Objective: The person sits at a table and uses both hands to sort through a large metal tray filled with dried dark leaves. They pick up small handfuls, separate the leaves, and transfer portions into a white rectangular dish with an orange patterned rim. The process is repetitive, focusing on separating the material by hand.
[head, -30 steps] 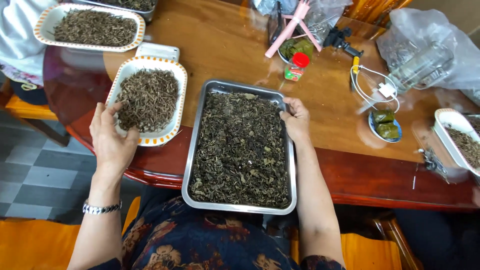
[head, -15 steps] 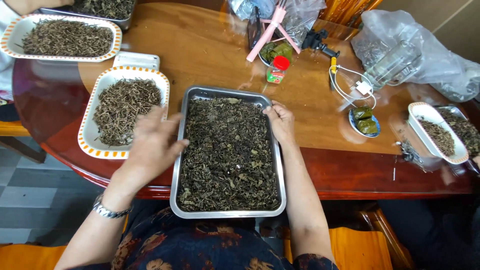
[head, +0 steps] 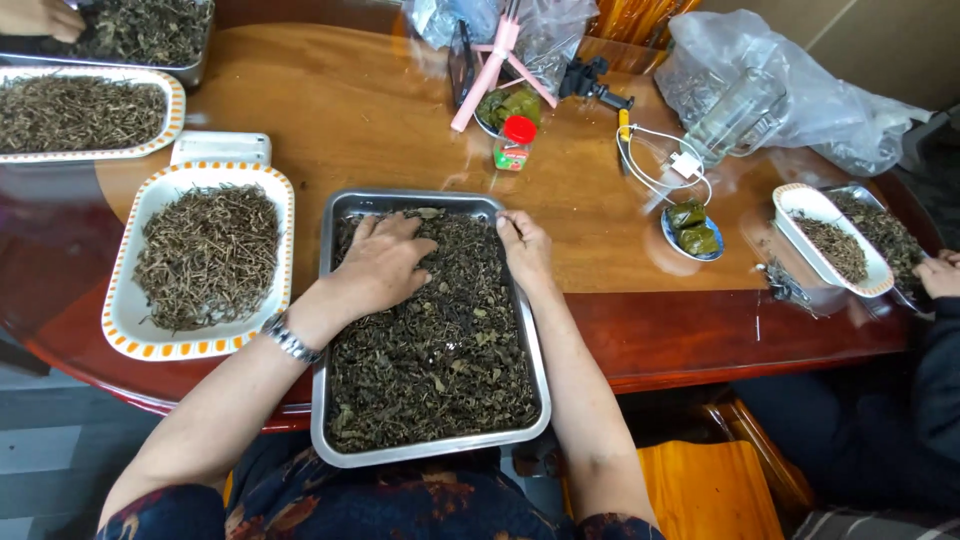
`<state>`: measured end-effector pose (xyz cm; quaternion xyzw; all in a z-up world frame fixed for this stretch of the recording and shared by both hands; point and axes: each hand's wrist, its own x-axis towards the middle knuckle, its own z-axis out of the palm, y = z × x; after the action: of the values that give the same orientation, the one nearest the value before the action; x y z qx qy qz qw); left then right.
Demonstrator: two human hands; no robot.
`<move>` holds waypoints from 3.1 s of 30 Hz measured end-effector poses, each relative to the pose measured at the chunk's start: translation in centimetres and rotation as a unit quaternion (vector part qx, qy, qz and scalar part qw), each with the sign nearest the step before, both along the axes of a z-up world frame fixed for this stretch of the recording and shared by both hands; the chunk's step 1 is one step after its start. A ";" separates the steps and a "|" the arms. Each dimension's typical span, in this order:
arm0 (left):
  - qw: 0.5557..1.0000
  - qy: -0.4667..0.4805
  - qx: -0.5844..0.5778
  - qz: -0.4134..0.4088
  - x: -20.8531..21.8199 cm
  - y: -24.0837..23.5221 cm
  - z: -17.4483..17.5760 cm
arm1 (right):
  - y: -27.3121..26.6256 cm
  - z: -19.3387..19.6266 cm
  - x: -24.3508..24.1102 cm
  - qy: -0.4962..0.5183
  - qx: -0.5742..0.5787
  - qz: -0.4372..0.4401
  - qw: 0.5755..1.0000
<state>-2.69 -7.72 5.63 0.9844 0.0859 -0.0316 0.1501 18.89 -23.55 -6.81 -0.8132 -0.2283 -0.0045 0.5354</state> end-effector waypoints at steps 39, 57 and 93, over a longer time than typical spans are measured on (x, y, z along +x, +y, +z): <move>0.970 -0.227 0.081 0.017 0.6 5.6 -7.8 | -2.9 7.0 -5.5 -0.156 -0.166 0.106 0.968; 0.992 -0.106 0.062 -0.026 1.5 4.0 -6.6 | 3.5 8.7 -8.3 -0.078 -0.357 0.260 0.894; 0.988 -0.140 -0.062 -0.024 -3.5 4.4 -2.3 | -3.1 17.6 -14.4 -0.013 -0.374 0.177 0.910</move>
<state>-6.22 -3.28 3.36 0.9696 0.0383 0.0981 0.2208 4.53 -26.70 10.81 -0.8999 -0.3604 0.1659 0.1812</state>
